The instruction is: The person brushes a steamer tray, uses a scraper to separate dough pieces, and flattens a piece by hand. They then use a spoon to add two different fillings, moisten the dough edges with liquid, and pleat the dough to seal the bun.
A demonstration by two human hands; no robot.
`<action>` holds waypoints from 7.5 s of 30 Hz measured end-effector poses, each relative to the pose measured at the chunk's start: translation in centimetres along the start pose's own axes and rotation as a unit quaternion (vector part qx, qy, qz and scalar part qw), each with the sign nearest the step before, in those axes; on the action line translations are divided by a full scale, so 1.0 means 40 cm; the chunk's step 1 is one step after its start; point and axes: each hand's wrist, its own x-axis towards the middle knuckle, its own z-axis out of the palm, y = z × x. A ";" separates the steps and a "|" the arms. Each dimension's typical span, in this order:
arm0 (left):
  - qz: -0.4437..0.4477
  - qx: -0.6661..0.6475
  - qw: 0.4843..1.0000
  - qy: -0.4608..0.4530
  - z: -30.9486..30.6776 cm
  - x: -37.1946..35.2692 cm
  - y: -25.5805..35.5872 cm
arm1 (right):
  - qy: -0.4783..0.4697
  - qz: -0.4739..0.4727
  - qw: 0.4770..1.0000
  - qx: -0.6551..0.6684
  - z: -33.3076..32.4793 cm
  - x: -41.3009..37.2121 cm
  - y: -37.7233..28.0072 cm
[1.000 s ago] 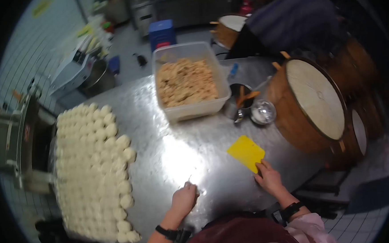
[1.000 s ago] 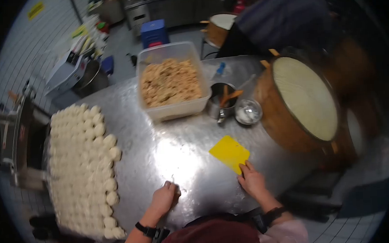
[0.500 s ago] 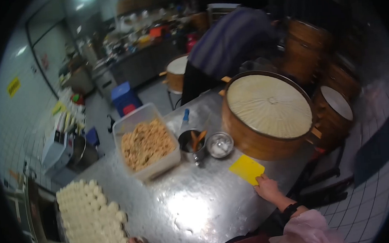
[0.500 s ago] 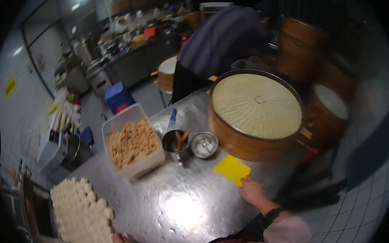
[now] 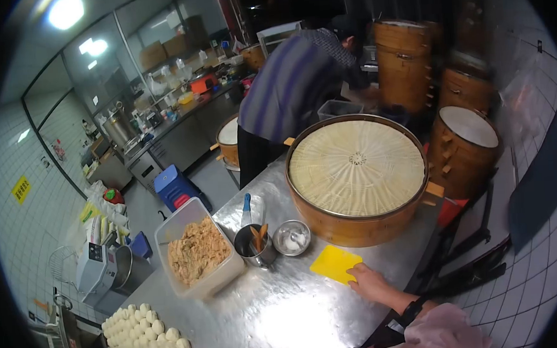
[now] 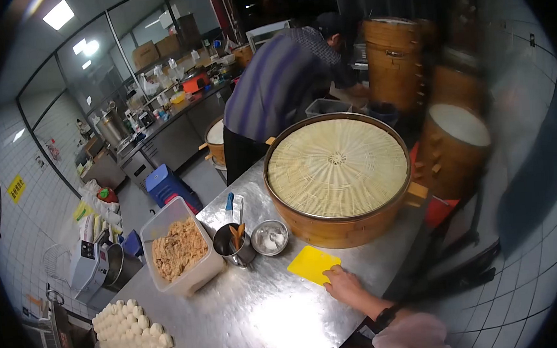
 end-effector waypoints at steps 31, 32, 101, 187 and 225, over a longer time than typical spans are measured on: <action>0.001 -0.498 0.857 -0.134 -0.070 0.292 0.058 | 0.140 -0.080 0.900 0.406 -0.252 0.095 -0.421; -0.001 -0.530 0.836 -0.144 -0.083 0.308 0.042 | 0.152 -0.081 0.901 0.399 -0.260 0.102 -0.442; -0.045 -0.537 0.682 -0.494 -0.201 0.152 0.272 | 0.094 0.155 0.939 0.291 -0.315 -0.322 -0.414; -0.063 -0.565 0.819 0.075 -0.134 0.319 -0.288 | 0.165 0.068 0.857 0.483 0.034 -0.074 -0.658; -0.152 -0.526 0.816 -0.187 -0.126 -0.118 -0.250 | -0.086 -0.150 0.966 0.192 0.035 -0.295 -0.584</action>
